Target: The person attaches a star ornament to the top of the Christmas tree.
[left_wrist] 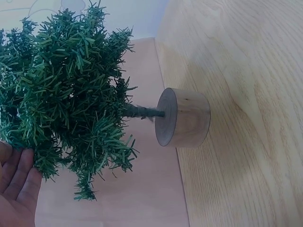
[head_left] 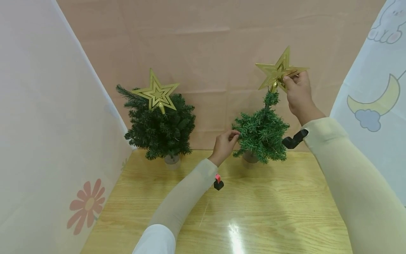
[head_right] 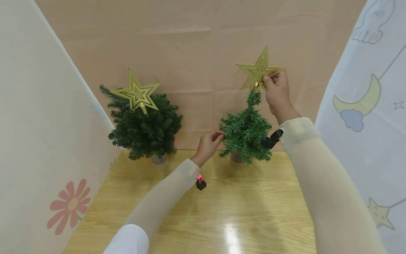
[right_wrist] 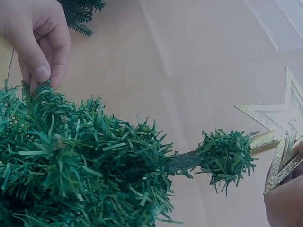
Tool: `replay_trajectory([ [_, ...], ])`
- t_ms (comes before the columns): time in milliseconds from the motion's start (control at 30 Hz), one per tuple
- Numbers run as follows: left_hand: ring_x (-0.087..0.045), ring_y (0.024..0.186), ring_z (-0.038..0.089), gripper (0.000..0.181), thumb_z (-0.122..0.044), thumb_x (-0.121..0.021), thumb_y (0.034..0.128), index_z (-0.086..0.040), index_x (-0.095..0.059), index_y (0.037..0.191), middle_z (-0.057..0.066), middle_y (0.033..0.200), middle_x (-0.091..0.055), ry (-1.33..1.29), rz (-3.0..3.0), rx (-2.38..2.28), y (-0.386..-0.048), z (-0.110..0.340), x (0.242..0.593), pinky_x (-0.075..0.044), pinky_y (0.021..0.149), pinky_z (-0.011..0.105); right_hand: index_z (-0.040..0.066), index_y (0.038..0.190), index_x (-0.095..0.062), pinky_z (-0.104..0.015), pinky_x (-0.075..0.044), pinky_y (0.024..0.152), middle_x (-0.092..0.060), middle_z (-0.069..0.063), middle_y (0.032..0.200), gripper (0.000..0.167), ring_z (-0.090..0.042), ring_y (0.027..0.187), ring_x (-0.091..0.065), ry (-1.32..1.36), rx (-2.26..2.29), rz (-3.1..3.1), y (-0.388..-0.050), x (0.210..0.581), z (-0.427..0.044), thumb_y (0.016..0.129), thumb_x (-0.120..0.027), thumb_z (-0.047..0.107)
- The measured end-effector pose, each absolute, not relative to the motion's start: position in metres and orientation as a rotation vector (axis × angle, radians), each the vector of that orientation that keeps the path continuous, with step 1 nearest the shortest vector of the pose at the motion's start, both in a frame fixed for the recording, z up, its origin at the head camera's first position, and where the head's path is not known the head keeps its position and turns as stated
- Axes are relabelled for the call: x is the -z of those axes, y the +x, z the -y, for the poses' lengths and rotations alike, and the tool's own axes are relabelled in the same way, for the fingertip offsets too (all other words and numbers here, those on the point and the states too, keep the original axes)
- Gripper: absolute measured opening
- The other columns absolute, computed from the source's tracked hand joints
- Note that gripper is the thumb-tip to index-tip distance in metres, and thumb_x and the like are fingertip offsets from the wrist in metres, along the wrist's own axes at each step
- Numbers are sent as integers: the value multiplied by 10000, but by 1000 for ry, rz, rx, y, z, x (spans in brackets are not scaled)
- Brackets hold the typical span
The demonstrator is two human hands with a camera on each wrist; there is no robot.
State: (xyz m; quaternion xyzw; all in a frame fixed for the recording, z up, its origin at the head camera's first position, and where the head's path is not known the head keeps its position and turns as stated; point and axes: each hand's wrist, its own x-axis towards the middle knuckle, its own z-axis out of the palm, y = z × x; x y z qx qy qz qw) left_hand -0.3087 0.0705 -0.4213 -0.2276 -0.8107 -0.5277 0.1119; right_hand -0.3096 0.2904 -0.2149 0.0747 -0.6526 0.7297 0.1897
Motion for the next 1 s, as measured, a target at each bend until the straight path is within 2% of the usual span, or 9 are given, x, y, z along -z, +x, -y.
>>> replay_trajectory([
  [300, -615, 910, -12, 174, -236, -561, 1011, -184, -676, 1132, -95, 1036, -674, -669, 2385, 1553, -309, -70, 421, -519, 766, 175, 162, 1318, -273, -301, -241, 1143, -287, -95, 1479, 264, -189, 1403, -276, 149, -2011, 1994, -314, 210, -291, 1062, -333, 154],
  [633, -619, 910, -10, 175, -242, -563, 1010, -175, -677, 1124, -84, 1040, -679, -652, 2402, 1517, -309, -69, 422, -518, 769, 170, 173, 1304, -290, -333, -269, 1135, -307, -89, 1421, 253, -209, 1378, -316, 178, -1982, 2051, -317, 211, -290, 1058, -347, 181],
  [867, -624, 919, -10, 193, -232, -562, 1010, -155, -679, 1141, -71, 1048, -686, -654, 2412, 1520, -308, -68, 422, -515, 776, 163, 153, 1272, -379, -373, -282, 1133, -399, -46, 1351, 282, -183, 1324, -394, 197, -2120, 1939, -316, 215, -296, 1018, -504, 153],
  [1000, -623, 930, -16, 211, -259, -551, 1015, -164, -678, 1153, -79, 1054, -685, -665, 2412, 1506, -309, -69, 420, -511, 788, 159, 129, 1253, -421, -343, -262, 1142, -411, -18, 1342, 310, -162, 1364, -351, 190, -2148, 1894, -317, 212, -298, 992, -569, 203],
])
